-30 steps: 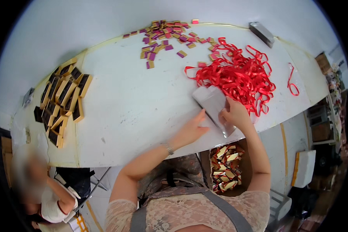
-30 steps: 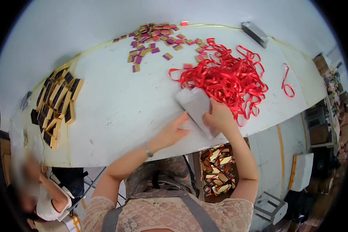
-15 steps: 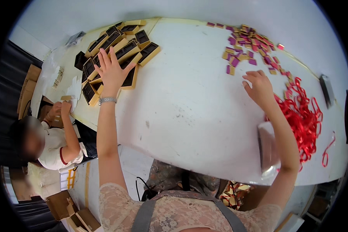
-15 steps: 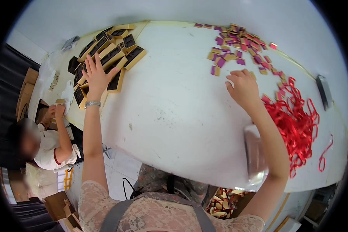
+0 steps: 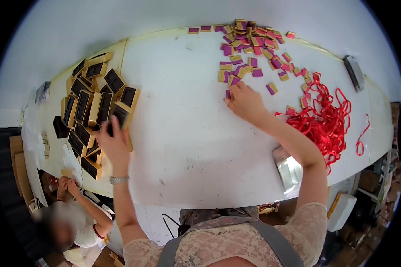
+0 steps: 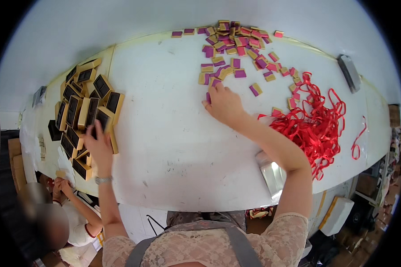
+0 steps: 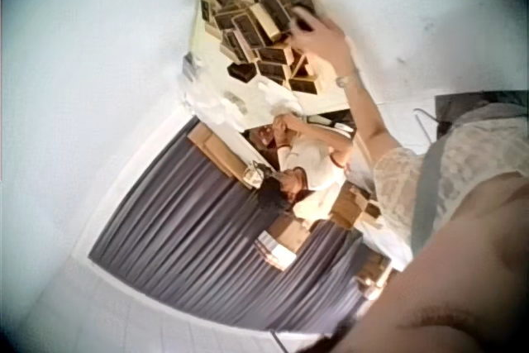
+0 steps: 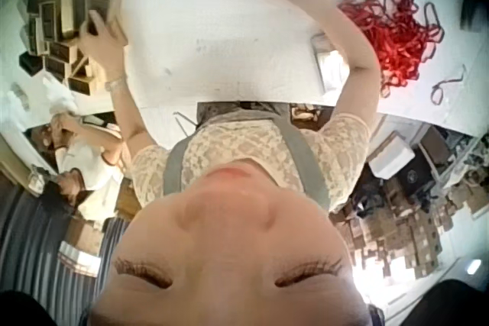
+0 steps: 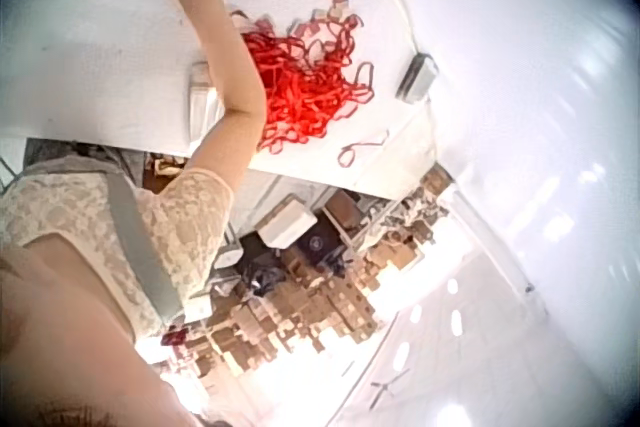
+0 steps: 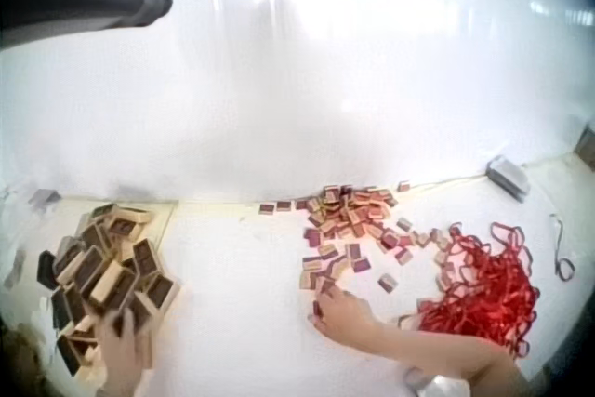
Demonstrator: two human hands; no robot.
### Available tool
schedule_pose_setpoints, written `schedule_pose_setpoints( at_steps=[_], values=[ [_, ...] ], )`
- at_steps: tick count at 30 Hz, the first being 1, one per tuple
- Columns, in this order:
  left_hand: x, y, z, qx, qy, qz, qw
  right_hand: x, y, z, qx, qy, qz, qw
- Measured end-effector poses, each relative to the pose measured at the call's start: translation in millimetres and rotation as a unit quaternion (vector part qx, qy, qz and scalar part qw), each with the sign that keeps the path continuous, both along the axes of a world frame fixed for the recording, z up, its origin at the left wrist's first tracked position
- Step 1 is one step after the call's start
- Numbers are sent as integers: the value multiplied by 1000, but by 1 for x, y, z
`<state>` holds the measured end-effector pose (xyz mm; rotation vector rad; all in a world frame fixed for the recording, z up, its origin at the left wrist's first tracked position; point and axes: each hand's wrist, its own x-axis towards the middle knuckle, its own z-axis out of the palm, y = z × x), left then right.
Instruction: The person assembles small rectangular cosmetic palettes by placing two colored inserts into each black tray, then closing the lid. The person repeatedly picks up trays, inserts, and lids from the table, assembles them, and sets the finished units aside. A coworker is visible in the background performing similar assembly.
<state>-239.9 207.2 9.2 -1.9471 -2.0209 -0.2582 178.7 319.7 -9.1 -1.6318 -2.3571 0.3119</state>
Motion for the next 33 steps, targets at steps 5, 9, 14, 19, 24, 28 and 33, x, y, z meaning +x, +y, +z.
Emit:
schedule_pose_setpoints(
  at_steps=[5,9,14,19,24,28,33],
  values=[
    [135,-1,-6,-235,-458,10,857,-2,-27,-20,27,31,21,999],
    [141,3,-44,-94,-168,-351,916,0,-28,-28,27,53,9,998],
    [141,-1,-70,-48,-359,-334,870,14,-28,-31,30,59,-26,998],
    [137,-9,-71,-122,-446,-267,846,-36,-53,4,29,190,104,976],
    [137,-9,-68,-109,-492,-277,818,-87,-85,0,74,148,283,945],
    [133,-14,-70,-96,-489,-278,821,-83,-103,-6,100,41,305,946],
    [141,-19,-76,-43,-368,-338,865,-69,-127,-22,79,38,303,949]
  ],
)
